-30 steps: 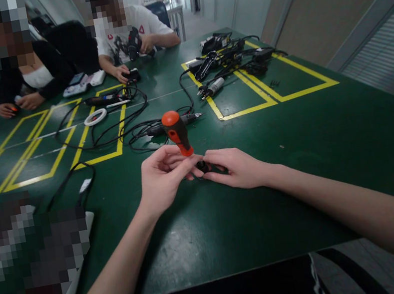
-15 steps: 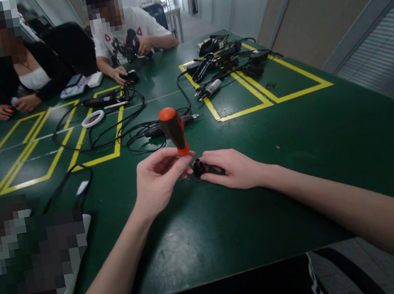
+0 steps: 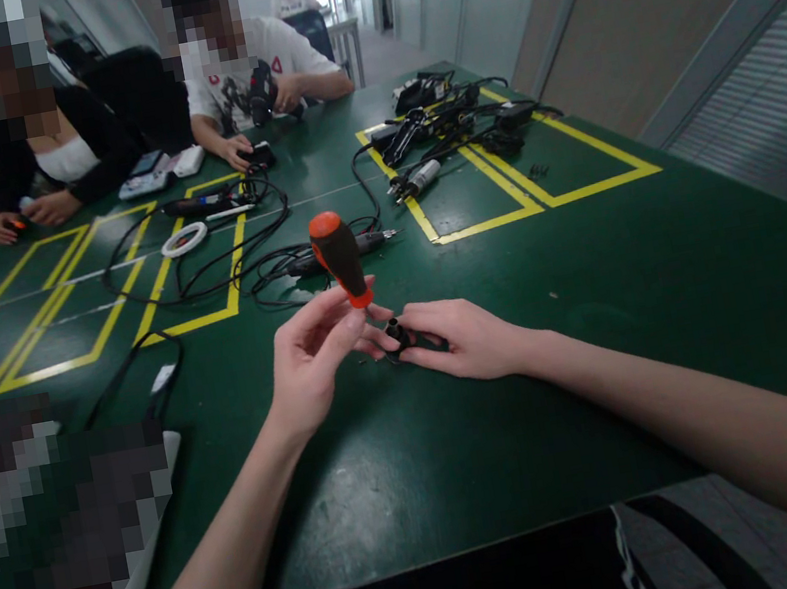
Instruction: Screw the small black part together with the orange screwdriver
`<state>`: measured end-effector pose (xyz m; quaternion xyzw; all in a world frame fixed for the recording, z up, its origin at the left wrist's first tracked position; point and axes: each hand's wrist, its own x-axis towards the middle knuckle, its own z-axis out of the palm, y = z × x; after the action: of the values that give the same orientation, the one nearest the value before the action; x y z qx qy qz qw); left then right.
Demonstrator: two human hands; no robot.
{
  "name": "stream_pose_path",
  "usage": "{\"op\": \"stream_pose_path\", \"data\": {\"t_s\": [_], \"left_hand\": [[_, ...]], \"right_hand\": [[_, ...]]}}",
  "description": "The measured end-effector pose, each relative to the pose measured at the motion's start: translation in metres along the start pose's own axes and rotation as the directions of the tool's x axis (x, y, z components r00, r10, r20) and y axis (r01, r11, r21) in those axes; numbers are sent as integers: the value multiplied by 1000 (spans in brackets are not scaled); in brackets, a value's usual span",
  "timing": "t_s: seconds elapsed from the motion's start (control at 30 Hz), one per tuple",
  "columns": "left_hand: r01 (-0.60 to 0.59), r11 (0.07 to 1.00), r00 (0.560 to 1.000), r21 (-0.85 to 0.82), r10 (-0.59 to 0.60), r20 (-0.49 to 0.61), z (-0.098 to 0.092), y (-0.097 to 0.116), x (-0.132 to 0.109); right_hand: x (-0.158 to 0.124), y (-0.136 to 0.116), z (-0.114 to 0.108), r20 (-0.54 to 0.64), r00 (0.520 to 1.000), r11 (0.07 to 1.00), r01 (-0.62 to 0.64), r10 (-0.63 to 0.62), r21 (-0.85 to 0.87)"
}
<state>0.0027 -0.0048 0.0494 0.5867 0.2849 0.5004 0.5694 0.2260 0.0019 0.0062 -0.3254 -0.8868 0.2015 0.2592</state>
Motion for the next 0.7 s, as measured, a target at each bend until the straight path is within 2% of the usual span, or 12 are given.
{"op": "stream_pose_path", "data": {"t_s": [0.23, 0.37, 0.47, 0.6, 0.7], "left_hand": [[-1, 997, 1000, 73, 3, -28, 2, -1, 2], [-52, 991, 991, 124, 66, -113, 5, 1, 1], [-97, 984, 984, 148, 117, -131, 8, 4, 1], [-154, 945, 979, 288, 185, -84, 10, 12, 6], [-260, 841, 957, 475, 289, 13, 10, 20, 12]], "right_hand": [[1, 0, 1, 4, 1000, 1000, 0, 0, 12], [0, 2, 1, 5, 1000, 1000, 4, -4, 9], [0, 2, 1, 6, 1000, 1000, 5, -5, 7], [0, 2, 2, -4, 1000, 1000, 7, -7, -3], [0, 2, 3, -6, 1000, 1000, 3, -3, -9]]}}
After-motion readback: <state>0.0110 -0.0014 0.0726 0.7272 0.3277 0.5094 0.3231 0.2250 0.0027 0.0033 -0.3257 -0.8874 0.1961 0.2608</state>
